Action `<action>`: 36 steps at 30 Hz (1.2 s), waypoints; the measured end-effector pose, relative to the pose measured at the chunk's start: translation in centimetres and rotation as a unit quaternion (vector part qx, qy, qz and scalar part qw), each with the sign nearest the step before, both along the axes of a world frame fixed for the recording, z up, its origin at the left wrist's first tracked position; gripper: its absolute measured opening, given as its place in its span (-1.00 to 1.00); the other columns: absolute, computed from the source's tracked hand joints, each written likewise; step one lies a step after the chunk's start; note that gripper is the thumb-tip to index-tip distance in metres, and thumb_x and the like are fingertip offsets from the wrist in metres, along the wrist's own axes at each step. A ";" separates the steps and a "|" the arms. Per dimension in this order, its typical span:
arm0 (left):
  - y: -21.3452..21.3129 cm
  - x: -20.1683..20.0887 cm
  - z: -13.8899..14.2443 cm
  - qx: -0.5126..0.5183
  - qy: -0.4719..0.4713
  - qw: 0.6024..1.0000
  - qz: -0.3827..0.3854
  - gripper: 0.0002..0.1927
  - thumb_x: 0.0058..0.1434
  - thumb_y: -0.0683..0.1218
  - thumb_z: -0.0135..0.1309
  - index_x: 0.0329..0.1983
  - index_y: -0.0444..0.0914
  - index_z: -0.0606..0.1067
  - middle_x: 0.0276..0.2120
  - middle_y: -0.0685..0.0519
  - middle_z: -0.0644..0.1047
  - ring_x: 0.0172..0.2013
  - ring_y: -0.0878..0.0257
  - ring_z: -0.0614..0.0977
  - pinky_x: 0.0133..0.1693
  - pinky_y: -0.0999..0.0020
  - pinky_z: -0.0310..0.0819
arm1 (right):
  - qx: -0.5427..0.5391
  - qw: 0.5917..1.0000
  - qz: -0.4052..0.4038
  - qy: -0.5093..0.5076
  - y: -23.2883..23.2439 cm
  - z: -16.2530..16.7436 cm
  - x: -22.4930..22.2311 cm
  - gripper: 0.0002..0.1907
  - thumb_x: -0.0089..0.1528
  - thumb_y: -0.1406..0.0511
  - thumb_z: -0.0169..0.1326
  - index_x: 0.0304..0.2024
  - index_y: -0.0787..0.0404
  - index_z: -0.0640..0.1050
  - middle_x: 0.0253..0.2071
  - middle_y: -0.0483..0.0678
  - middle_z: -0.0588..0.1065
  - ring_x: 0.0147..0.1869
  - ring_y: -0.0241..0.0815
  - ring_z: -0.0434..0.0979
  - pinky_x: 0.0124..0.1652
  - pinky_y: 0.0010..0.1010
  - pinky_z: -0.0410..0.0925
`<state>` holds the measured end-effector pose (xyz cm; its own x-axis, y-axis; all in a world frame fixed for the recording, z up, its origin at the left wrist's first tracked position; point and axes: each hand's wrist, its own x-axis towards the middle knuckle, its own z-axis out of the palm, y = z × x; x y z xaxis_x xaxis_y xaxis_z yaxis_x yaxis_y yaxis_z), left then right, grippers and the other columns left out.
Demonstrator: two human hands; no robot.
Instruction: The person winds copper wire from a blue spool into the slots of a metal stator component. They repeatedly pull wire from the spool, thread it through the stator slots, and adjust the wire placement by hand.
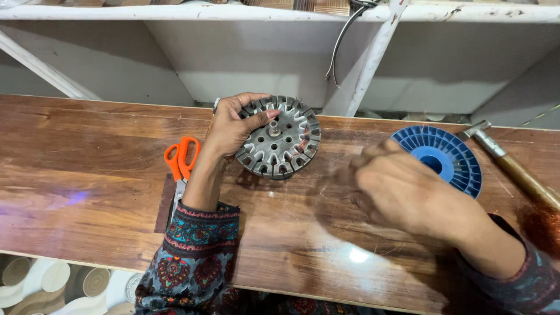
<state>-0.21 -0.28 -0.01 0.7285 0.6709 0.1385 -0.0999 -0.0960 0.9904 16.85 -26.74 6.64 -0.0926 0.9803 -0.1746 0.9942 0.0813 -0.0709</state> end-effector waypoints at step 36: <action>0.1 0.0 -0.2 -0.008 0.004 1.000 0.001 -0.67 0.14 -0.23 0.32 -0.03 -0.42 0.58 -0.32 0.00 0.68 -0.41 0.38 0.66 -0.37 0.46 0.64 | 0.214 0.920 -0.033 0.326 2.2 -0.5 0.1 -0.75 0.09 0.57 -0.24 -0.43 0.28 0.47 -0.38 -0.04 0.56 -0.51 -0.29 0.62 -0.51 -0.38 0.45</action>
